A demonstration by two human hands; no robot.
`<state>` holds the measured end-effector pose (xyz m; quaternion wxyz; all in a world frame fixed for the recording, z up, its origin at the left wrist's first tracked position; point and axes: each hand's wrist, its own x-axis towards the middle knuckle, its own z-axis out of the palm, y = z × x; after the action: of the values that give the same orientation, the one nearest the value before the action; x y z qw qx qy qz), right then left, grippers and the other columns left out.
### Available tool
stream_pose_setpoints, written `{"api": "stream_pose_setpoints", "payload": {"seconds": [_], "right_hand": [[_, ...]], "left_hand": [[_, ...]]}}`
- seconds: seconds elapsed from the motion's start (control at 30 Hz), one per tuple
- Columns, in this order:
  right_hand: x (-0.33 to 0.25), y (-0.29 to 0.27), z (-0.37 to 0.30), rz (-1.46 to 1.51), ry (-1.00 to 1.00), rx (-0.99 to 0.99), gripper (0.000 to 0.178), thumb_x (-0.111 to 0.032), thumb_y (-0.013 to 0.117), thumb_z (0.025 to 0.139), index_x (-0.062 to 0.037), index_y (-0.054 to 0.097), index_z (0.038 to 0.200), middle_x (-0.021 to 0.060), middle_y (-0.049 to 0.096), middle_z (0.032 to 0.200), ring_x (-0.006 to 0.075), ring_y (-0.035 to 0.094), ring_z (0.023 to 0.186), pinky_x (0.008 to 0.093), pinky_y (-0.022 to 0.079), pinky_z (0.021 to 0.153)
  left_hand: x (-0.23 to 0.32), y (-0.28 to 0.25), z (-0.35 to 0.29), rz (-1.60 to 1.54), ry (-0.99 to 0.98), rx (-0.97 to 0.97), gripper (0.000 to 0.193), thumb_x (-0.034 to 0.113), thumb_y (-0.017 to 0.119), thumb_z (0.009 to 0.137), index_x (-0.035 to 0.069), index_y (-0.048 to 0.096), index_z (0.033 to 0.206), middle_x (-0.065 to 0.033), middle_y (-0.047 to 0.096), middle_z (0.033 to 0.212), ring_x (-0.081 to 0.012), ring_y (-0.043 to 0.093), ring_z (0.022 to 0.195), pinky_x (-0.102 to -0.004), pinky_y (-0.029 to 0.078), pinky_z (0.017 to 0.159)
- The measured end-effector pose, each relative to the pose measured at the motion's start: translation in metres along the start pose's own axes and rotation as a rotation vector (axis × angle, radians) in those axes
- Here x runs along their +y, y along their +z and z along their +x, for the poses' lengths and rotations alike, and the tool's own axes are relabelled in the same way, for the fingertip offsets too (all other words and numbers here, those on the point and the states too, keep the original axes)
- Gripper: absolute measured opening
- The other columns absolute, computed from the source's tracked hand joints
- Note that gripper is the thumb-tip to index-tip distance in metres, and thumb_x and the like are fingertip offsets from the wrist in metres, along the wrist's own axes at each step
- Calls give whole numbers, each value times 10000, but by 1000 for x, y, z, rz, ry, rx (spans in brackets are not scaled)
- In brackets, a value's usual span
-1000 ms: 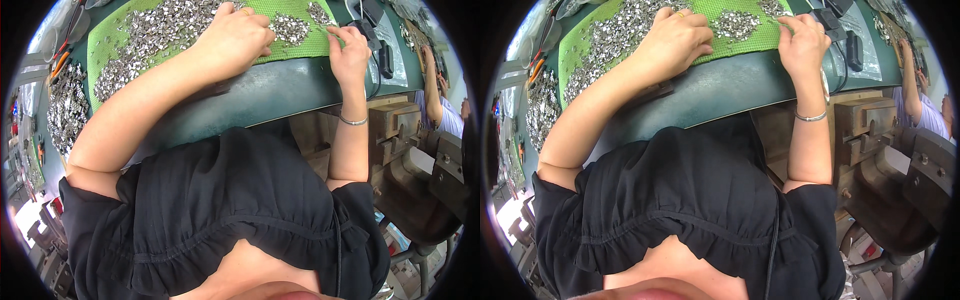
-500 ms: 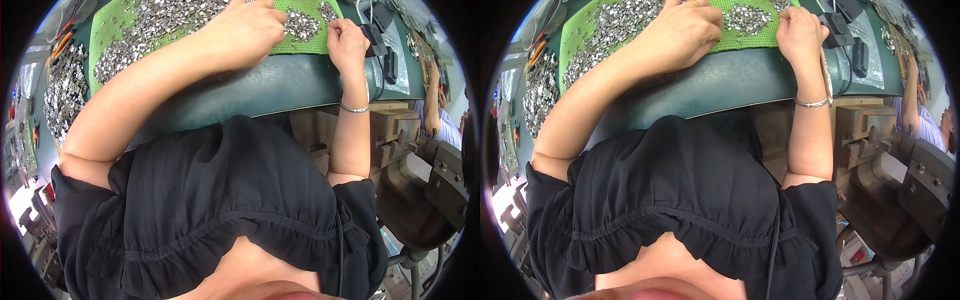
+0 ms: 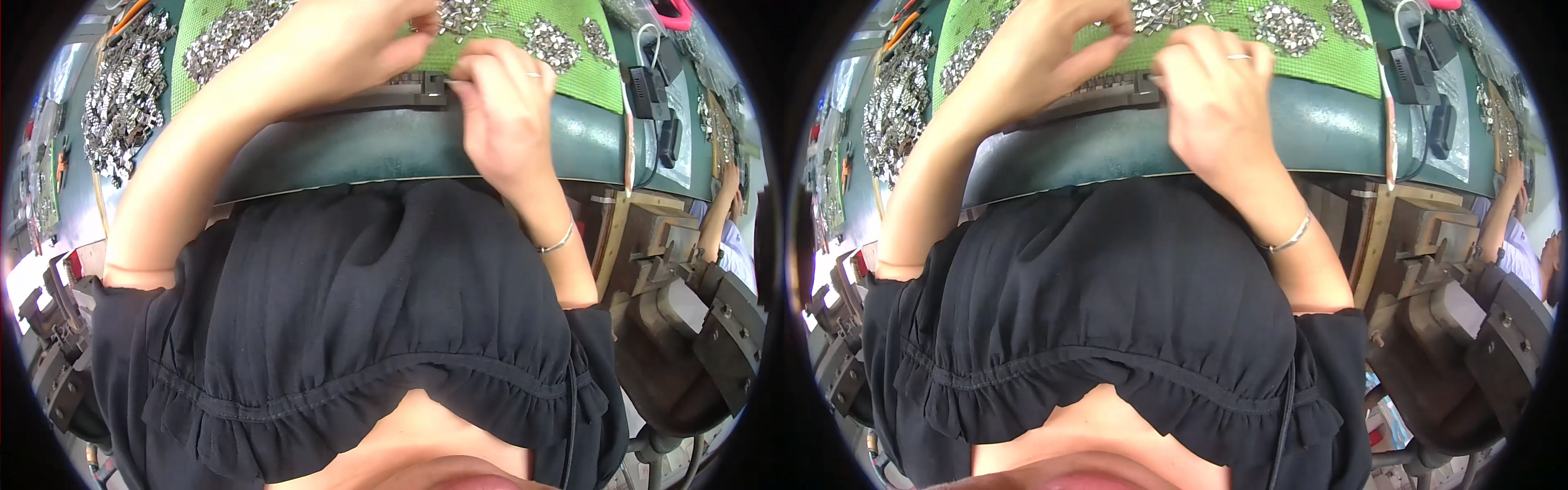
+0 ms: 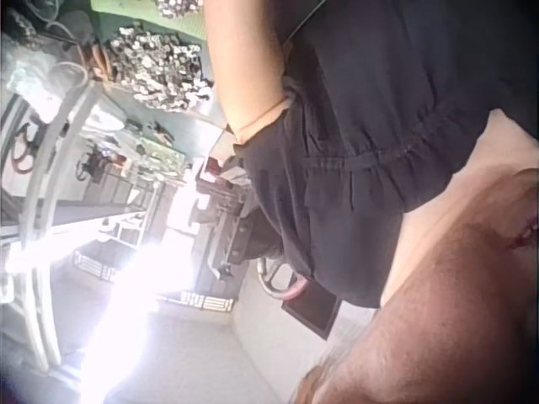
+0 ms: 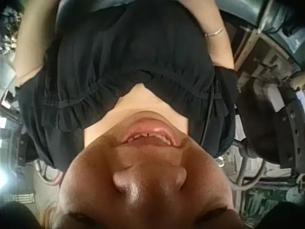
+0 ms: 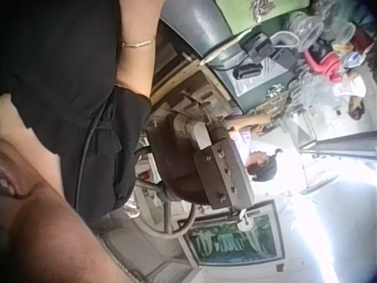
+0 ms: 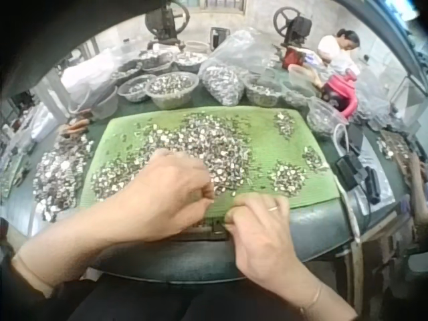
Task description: Placing small metal components into a guide and using a manual press to secure them.
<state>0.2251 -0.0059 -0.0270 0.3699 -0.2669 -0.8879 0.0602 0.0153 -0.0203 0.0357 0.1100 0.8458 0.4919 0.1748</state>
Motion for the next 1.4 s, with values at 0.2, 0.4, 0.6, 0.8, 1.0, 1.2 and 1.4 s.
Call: {"api": "stream_pose_setpoints", "payload": {"seconds": [0.2,0.4,0.6,0.8,1.0,1.2,1.4], "right_hand": [[-25,7,16,-64,68,-232,123,-17,636,742,-81,609,844,62,594,904,250,597,912,410,381,822],[-33,1,31,-219,63,-396,96,-17,640,746,-55,640,834,80,636,925,252,637,944,399,413,824],[-15,-4,40,203,170,-378,118,3,693,728,-12,601,802,136,595,782,330,630,798,440,471,719],[2,-5,20,121,231,-29,143,32,629,806,9,668,942,166,677,903,352,657,842,411,506,757],[0,15,11,98,135,-15,294,73,580,805,19,681,1077,185,698,1104,355,664,1016,425,489,912],[-16,23,18,331,119,-65,331,87,573,809,56,649,1129,227,680,1125,393,650,1060,445,511,937],[-13,14,22,483,117,-98,311,55,618,818,16,670,1121,207,697,1081,379,669,1011,418,533,880]], "left_hand": [[-7,18,-41,-79,28,36,74,75,670,797,49,607,827,-46,664,893,-262,607,964,-428,407,894],[1,10,-43,151,153,34,88,159,683,808,81,643,803,-66,622,866,-255,610,924,-538,400,918],[-9,11,-44,105,31,142,217,170,667,869,33,679,1037,-98,656,1116,-286,598,1150,-613,357,1015],[-22,24,-7,247,-261,100,554,319,511,1000,-81,464,1380,-256,478,1459,-379,455,1369,-657,249,1140],[-9,42,-19,269,-88,64,538,279,489,1001,-139,463,1339,-302,468,1438,-408,459,1347,-633,308,1101],[-1,17,-46,91,-18,2,411,189,570,959,-89,560,1261,-265,543,1361,-393,528,1271,-623,343,1076],[-8,4,-67,-134,-97,71,254,114,581,948,14,660,1167,-177,655,1239,-341,612,1184,-553,366,1100]]}}
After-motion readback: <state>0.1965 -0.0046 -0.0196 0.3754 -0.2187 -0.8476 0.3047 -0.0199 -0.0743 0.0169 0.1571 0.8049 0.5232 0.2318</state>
